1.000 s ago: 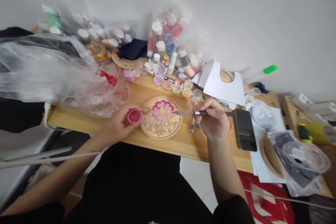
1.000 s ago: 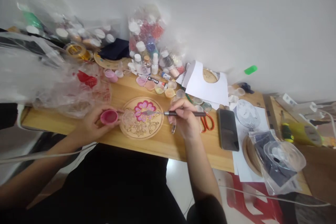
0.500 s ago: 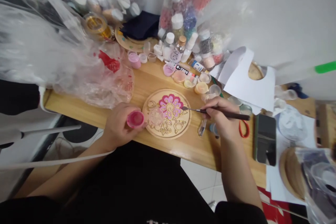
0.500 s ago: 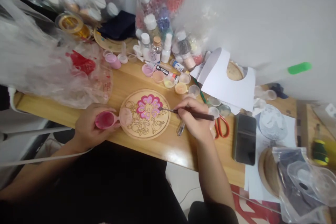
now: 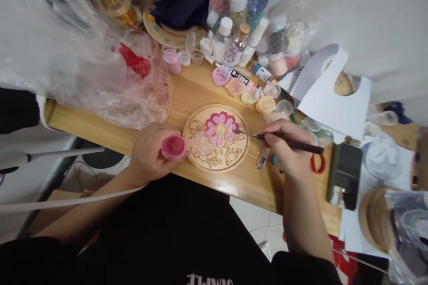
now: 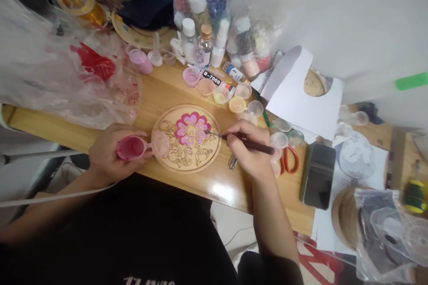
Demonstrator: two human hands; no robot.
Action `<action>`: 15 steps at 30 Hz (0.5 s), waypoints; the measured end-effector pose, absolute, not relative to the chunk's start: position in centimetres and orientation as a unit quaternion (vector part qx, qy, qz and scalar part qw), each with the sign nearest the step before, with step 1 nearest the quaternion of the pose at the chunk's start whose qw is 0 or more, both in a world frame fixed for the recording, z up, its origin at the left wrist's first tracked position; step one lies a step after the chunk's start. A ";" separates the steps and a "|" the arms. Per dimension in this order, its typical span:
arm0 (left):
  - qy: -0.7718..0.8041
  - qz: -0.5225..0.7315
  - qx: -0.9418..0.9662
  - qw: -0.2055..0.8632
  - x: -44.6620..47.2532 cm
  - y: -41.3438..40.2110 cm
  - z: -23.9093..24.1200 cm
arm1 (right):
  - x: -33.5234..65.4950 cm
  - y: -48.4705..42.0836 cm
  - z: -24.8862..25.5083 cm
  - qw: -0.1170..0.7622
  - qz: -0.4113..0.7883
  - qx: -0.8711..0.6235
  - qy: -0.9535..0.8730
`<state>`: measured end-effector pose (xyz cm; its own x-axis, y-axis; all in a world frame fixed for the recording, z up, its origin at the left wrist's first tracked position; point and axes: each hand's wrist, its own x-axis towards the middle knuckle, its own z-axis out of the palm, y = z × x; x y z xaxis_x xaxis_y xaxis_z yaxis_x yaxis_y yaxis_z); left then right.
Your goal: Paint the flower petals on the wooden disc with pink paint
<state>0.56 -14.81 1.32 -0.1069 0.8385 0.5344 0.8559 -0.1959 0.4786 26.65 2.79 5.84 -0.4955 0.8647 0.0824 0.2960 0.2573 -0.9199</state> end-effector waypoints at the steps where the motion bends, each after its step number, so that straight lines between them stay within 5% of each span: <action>1: -0.635 -0.390 -0.666 0.009 0.6 -14.8 1.3 | 26.7 2.8 5.9 0.306 0.459 -0.398 -0.733; 15: -0.643 -0.377 -0.666 0.011 0.7 -15.0 1.4 | 27.5 2.4 5.8 0.316 0.466 -0.369 -0.739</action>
